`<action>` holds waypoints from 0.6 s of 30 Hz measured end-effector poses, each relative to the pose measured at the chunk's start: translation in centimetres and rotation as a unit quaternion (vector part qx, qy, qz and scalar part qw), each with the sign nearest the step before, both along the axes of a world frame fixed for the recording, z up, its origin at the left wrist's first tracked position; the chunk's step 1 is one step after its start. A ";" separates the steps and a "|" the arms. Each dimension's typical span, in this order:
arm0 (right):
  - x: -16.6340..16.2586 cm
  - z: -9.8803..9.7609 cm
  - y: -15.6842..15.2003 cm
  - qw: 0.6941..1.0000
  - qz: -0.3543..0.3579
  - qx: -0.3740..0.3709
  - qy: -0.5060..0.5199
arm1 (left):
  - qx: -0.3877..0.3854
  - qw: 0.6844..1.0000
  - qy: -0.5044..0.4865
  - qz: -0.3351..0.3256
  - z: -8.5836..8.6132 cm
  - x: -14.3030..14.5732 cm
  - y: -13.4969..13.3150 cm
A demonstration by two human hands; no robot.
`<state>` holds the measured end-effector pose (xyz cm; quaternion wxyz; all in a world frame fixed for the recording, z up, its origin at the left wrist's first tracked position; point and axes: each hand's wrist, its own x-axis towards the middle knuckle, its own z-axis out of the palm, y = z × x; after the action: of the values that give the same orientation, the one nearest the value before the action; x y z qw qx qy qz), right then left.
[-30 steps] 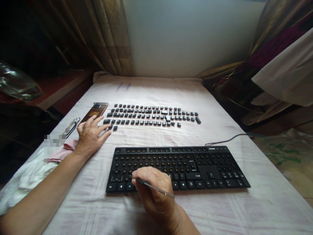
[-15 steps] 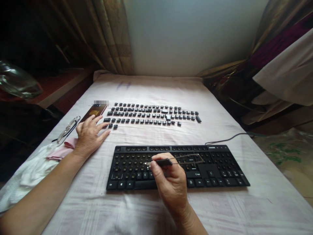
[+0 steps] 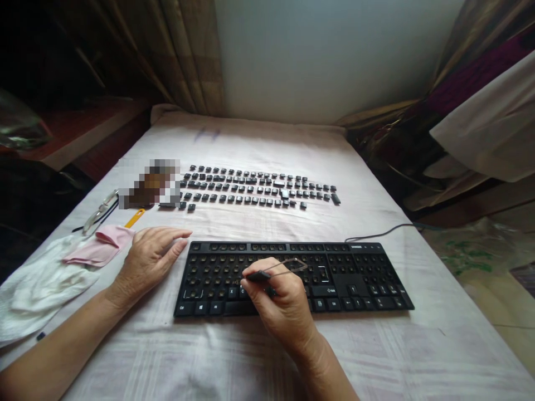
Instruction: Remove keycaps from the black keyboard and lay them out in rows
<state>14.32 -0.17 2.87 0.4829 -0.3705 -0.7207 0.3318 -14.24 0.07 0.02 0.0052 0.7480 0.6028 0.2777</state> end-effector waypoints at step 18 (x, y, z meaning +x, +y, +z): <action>-0.3 -0.7 0.0 0.984 0.098 0.084 -0.122 | -0.026 0.998 -0.038 -0.047 -0.3 0.4 0.0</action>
<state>14.02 -0.16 2.21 0.3860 -0.2939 -0.8324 0.2678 -13.83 0.03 -0.26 0.0604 0.7642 0.5732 0.2894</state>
